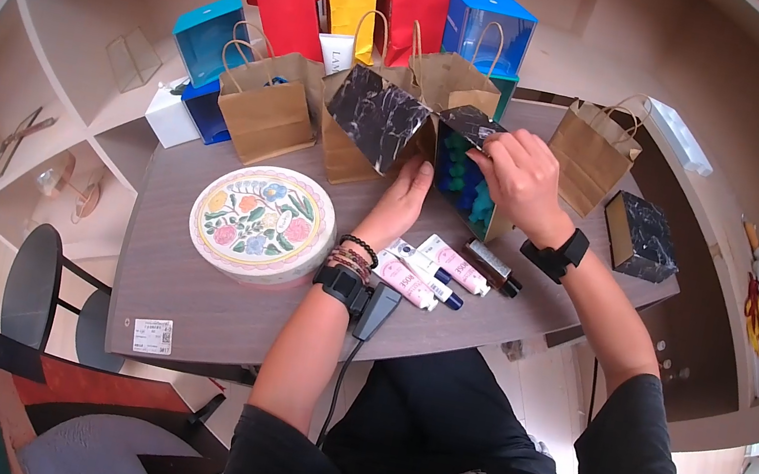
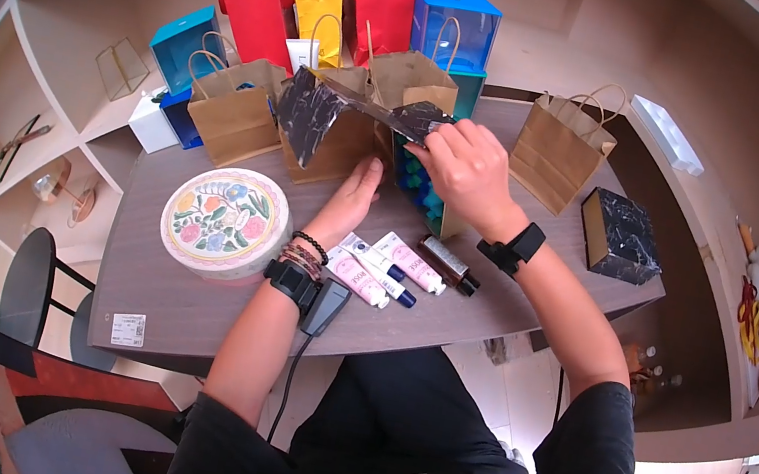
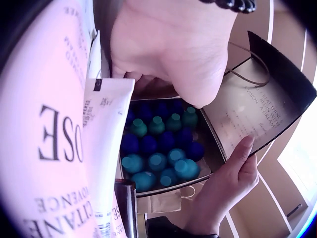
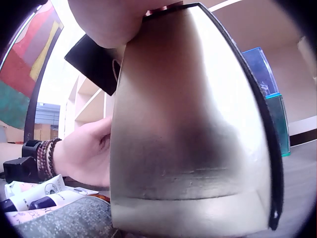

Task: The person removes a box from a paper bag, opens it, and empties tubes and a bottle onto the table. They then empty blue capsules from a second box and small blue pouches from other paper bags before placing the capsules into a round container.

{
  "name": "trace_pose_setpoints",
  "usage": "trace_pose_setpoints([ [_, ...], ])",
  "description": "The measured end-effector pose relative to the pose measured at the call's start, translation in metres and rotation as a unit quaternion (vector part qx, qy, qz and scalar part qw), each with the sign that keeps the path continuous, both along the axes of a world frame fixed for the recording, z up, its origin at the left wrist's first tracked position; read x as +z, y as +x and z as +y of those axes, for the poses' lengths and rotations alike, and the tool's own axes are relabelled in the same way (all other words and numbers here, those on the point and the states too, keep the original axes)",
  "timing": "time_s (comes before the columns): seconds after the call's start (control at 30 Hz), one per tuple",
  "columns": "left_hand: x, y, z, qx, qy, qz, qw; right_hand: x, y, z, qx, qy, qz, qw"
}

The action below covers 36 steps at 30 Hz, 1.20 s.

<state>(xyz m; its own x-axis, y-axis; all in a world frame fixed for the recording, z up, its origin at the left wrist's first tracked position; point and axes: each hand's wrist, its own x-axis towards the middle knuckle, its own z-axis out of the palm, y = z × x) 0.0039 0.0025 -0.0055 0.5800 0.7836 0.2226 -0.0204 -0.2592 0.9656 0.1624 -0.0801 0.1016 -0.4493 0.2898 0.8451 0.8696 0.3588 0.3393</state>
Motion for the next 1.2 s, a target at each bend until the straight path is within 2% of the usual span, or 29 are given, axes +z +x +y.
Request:
trace_pose_setpoints([
  [0.1,0.007,-0.003,-0.003,0.04,0.001,-0.034,0.999,-0.005,0.002,-0.001,0.001,-0.011,-0.001,1.0],
  [0.13,0.009,-0.004,-0.005,0.048,-0.029,-0.032,0.998,-0.006,0.001,-0.002,0.001,-0.01,-0.001,1.0],
  [0.23,0.011,-0.005,-0.004,0.056,0.02,-0.017,0.998,-0.007,0.001,-0.007,0.029,-0.041,-0.012,0.999],
  [0.37,0.015,-0.003,-0.009,0.048,0.004,-0.033,0.998,-0.009,-0.001,-0.01,0.036,-0.056,-0.026,0.997],
  [0.43,0.015,-0.003,-0.01,0.062,0.076,-0.042,0.994,-0.01,-0.004,-0.011,0.038,-0.057,-0.027,0.997],
  [0.6,0.008,-0.004,-0.005,0.057,0.054,-0.012,0.997,-0.012,-0.007,-0.013,0.046,-0.063,-0.032,0.996],
  [0.67,0.004,-0.003,-0.003,0.094,0.012,0.007,0.995,-0.013,-0.007,-0.013,0.045,-0.074,-0.026,0.996],
  [0.77,0.006,-0.006,-0.001,0.049,0.051,0.026,0.997,-0.014,-0.006,-0.013,0.047,-0.101,-0.016,0.994],
  [0.83,0.009,-0.006,-0.004,0.056,0.039,0.029,0.997,-0.014,-0.006,-0.012,0.049,-0.116,-0.013,0.992],
  [0.9,0.011,-0.006,-0.01,0.143,0.025,0.027,0.989,-0.012,-0.008,-0.012,0.076,-0.091,-0.04,0.992],
  [0.93,0.004,-0.01,-0.008,0.124,0.171,0.007,0.977,-0.011,-0.011,-0.012,0.076,-0.091,-0.04,0.992],
  [0.97,-0.003,-0.011,-0.006,0.124,0.171,0.007,0.977,-0.01,-0.014,-0.012,0.094,-0.092,-0.057,0.99],
  [1.03,-0.012,-0.013,-0.004,0.166,0.173,0.084,0.967,-0.011,-0.019,-0.013,0.11,-0.092,-0.073,0.987],
  [1.07,-0.024,-0.017,0.002,0.176,0.236,0.095,0.951,-0.013,-0.02,-0.014,0.11,-0.108,-0.098,0.983],
  [1.2,-0.059,-0.017,0.036,0.187,0.257,0.101,0.943,-0.014,-0.027,-0.011,0.111,-0.117,-0.113,0.98],
])
